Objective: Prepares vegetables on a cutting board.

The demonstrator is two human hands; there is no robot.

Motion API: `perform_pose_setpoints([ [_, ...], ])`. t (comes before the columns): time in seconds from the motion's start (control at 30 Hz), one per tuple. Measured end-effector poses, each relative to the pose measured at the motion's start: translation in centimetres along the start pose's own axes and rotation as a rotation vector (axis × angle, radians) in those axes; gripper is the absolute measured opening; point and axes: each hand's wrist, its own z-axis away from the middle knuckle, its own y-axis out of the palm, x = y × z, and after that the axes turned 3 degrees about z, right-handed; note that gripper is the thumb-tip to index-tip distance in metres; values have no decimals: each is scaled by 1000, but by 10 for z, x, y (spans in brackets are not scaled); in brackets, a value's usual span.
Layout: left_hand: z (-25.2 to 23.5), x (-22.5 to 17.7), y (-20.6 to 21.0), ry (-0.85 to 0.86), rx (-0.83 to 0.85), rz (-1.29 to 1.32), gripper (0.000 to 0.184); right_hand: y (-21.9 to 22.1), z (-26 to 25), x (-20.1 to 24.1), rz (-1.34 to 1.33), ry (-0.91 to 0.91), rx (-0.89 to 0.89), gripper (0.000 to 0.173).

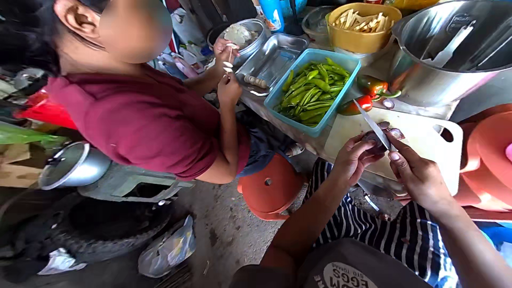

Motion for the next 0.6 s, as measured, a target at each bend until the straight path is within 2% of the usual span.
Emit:
perform_pose_setpoints([
  [0.23, 5, -2, 2, -6, 34, 12, 26, -6, -18, -7, -78, 142, -44, 53],
  [0.4, 11, -4, -5, -60, 3, 9, 36, -16, -29, -12, -85, 306, -33, 53],
  [0.53, 11, -7, -13, -70, -48, 50, 19, -21, -34, -14, -16, 392, 69, 55],
  [0.6, 10, -9, -14, -65, -71, 70, 20, -21, -36, -12, 5, 410, 117, 56],
])
